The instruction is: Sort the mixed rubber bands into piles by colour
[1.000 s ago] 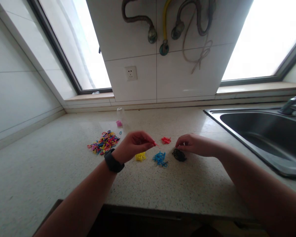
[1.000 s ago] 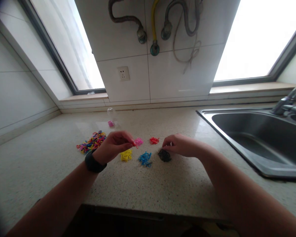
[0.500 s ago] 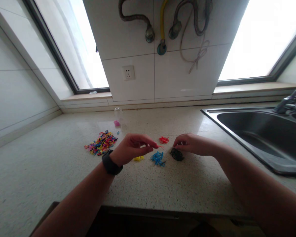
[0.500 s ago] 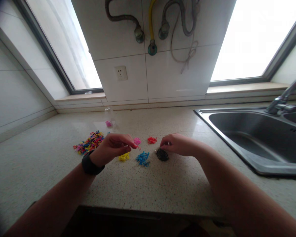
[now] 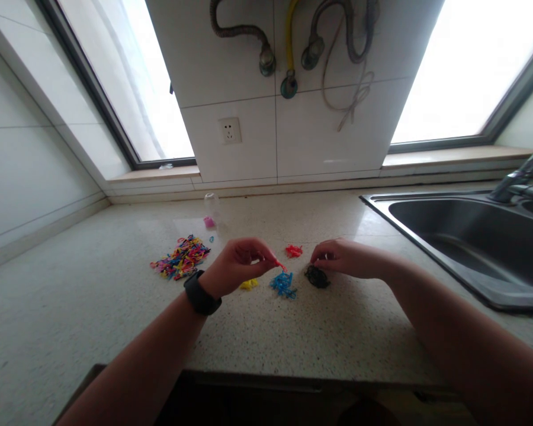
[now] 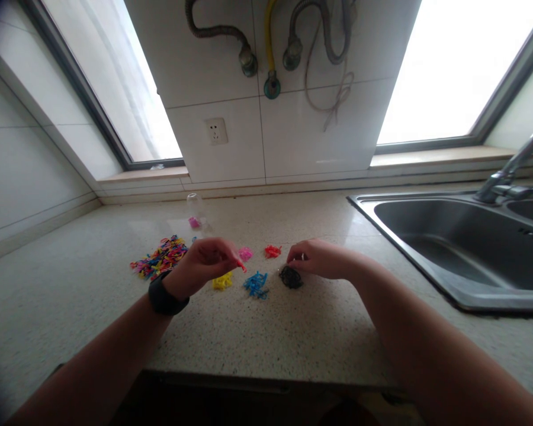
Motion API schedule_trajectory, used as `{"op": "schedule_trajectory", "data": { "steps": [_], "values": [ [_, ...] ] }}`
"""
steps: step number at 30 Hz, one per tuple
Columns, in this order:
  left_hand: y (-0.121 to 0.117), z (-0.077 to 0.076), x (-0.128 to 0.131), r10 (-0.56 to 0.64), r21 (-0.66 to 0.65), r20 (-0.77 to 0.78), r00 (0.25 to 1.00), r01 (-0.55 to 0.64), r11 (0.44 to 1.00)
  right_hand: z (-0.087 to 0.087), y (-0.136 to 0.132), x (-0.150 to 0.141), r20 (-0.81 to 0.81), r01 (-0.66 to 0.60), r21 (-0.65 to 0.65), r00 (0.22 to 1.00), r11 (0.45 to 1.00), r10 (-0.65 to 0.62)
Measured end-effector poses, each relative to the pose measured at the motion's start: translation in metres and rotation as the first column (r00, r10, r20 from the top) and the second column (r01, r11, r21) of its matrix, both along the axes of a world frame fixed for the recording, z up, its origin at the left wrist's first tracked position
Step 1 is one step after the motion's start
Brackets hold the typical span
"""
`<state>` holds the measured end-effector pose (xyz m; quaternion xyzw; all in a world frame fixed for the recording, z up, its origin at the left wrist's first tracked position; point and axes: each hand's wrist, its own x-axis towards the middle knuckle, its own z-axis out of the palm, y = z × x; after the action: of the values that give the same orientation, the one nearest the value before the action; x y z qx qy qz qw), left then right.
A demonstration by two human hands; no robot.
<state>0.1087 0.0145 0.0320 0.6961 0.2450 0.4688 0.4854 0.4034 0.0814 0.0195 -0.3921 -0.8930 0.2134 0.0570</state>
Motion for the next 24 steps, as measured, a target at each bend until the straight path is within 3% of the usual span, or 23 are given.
{"op": "schedule_trajectory", "data": {
  "steps": [6,11,14,17,20,24],
  "values": [
    [0.005,-0.007,0.001,0.050,0.030,-0.060,0.997,-0.048,0.998,0.003,-0.002,-0.001,0.004,-0.011,0.002,1.000,1.000,0.011],
    [0.004,-0.006,0.004,0.120,0.129,-0.253,0.960,-0.089,0.988,0.003,-0.002,-0.001,0.006,-0.005,-0.002,1.000,1.000,0.005],
    [0.004,-0.005,0.007,0.245,0.358,-0.427,0.871,-0.086,0.930,0.003,-0.002,-0.001,0.008,-0.004,0.001,1.000,1.000,0.004],
    [0.010,-0.008,0.010,0.335,0.525,-0.550,0.765,0.004,0.851,0.004,-0.003,-0.001,0.015,-0.012,0.024,1.000,1.000,0.012],
    [0.018,-0.015,0.012,0.390,0.577,-0.623,0.678,0.062,0.815,0.005,-0.004,-0.002,0.013,-0.014,0.031,1.000,0.999,0.013],
    [0.024,-0.022,0.016,0.414,0.573,-0.667,0.619,0.072,0.816,0.007,-0.005,-0.003,0.008,-0.019,0.036,1.000,0.999,0.019]
  ]
}}
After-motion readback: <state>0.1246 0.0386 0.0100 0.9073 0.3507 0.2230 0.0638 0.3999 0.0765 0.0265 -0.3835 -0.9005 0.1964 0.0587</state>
